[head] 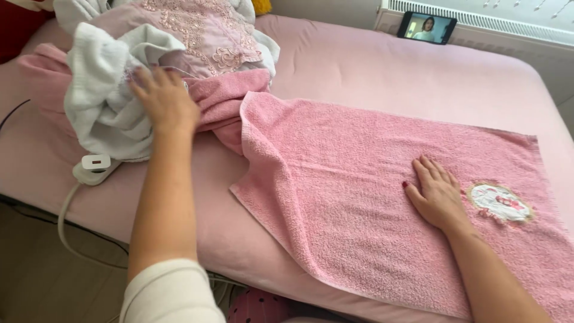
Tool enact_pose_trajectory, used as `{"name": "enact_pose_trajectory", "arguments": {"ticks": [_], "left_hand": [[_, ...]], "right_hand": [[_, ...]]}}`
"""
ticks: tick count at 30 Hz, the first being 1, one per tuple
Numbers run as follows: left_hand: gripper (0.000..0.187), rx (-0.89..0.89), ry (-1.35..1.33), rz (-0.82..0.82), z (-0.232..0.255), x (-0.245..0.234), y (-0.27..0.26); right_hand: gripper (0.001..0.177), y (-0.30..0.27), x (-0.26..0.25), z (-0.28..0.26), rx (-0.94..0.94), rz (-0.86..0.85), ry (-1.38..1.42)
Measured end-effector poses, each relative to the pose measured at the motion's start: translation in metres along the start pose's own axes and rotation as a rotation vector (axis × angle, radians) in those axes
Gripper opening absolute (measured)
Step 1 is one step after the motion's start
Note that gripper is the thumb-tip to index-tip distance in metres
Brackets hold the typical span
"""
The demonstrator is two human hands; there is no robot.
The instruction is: The person is folding pink and white towels on a bed.
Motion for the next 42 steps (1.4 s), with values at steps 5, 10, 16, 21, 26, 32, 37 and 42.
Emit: {"name": "enact_pose_trajectory", "arguments": {"ticks": [5, 10, 16, 21, 26, 32, 37, 42], "left_hand": [[0.088, 0.207, -0.123, -0.286, 0.062, -0.010, -0.054], [0.083, 0.202, -0.135, -0.344, 0.070, 0.063, -0.034], [0.060, 0.170, -0.215, 0.040, 0.040, 0.116, 0.023], [0.059, 0.045, -0.245, 0.329, 0.034, 0.139, 0.034], [0.053, 0.111, -0.067, 0.433, 0.025, 0.146, 0.004], [0.055, 0.244, -0.439, 0.288, 0.051, 0.116, -0.050], [0.037, 0.099, -1.296, -0.080, 0.081, 0.044, -0.147], [0.054, 0.208, -0.941, 0.011, 0.070, 0.027, -0.203]], "right_hand": [[0.074, 0.000, 0.000, 0.000, 0.005, 0.001, -0.010], [0.073, -0.002, -0.003, 0.000, 0.004, 0.023, -0.001], [0.071, -0.013, -0.015, -0.009, 0.022, 0.011, 0.048], [0.072, -0.009, -0.012, -0.006, -0.014, -0.031, 0.034], [0.073, -0.003, -0.011, -0.009, -0.011, -0.022, 0.063], [0.074, -0.002, -0.009, -0.004, 0.003, 0.010, 0.094], [0.072, 0.001, -0.014, -0.007, -0.003, 0.037, 0.132], [0.072, -0.002, -0.015, -0.008, 0.004, 0.045, 0.153]]}}
Point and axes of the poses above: each hand's wrist, its own y-axis towards the middle knuckle, its own x-axis out of the palm, z = x × y, the point moved 2 cm from there along y, towards the middle knuckle, and after that the axes turned 7 degrees about -y, right-handed, at the moved point
